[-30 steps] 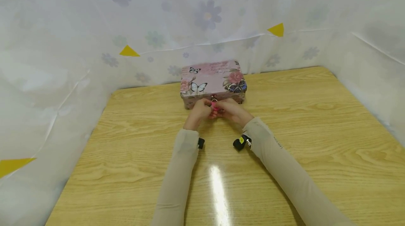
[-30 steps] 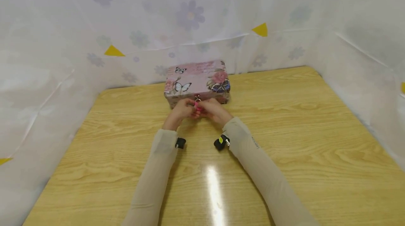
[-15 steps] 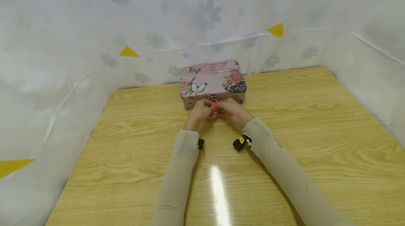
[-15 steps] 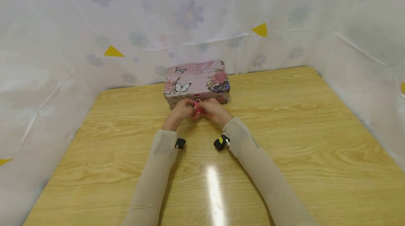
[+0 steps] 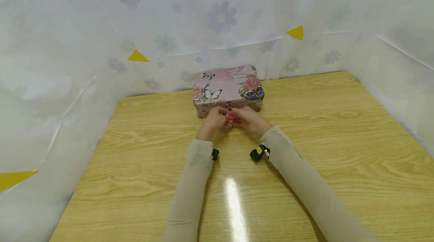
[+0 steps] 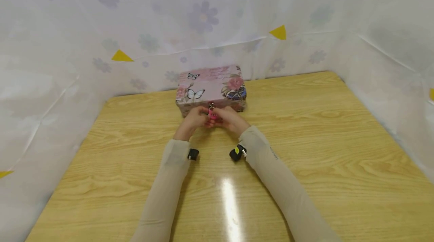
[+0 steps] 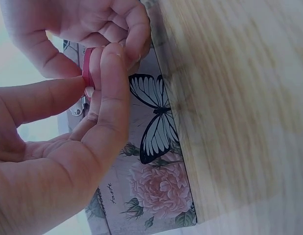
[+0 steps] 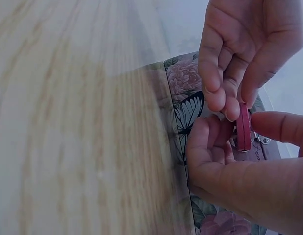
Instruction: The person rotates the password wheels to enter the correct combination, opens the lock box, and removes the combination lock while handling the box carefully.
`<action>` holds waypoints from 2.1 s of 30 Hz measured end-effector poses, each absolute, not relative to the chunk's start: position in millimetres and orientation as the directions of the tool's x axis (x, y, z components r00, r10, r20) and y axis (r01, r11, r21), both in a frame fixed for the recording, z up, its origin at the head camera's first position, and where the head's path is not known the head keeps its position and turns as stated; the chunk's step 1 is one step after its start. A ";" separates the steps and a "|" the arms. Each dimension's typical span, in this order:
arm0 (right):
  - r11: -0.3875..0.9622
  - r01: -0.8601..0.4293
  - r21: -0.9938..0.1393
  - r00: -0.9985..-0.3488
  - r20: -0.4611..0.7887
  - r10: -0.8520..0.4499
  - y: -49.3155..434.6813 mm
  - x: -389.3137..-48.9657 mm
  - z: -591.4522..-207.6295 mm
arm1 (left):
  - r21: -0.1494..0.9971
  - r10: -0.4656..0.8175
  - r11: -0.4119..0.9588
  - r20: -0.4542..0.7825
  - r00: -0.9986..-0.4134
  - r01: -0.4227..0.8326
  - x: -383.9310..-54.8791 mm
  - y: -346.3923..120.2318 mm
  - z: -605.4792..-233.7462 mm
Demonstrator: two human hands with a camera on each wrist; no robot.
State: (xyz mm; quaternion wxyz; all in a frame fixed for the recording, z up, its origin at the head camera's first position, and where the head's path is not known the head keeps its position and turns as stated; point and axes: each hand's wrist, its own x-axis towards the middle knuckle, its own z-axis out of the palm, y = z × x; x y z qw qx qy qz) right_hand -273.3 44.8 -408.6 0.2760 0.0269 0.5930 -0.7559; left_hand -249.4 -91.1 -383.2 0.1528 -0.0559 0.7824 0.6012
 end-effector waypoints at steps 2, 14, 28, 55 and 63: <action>-0.152 0.438 -0.886 -0.846 -0.350 -0.402 45.6 -272.9 -409.3 | 0.926 0.099 0.266 -0.303 -0.948 -0.268 -249.0 -91.0 -382.7; -0.185 0.403 -0.896 -0.861 -0.303 -0.407 45.8 -272.0 -409.6 | 0.927 0.095 0.256 -0.306 -0.947 -0.274 -249.5 -90.7 -383.9; -0.167 0.486 -0.858 -0.843 -0.410 -0.348 45.6 -275.9 -407.9 | 0.928 0.088 0.252 -0.306 -0.948 -0.276 -251.7 -90.5 -386.3; -0.113 0.441 -0.890 -0.849 -0.373 -0.373 50.7 -277.8 -409.6 | 0.916 0.074 0.279 -0.320 -0.944 -0.289 -261.3 -91.1 -394.8; -0.109 0.391 -0.914 -0.857 -0.318 -0.406 51.6 -278.3 -409.6 | 0.942 0.101 0.225 -0.279 -0.955 -0.251 -260.9 -94.2 -395.3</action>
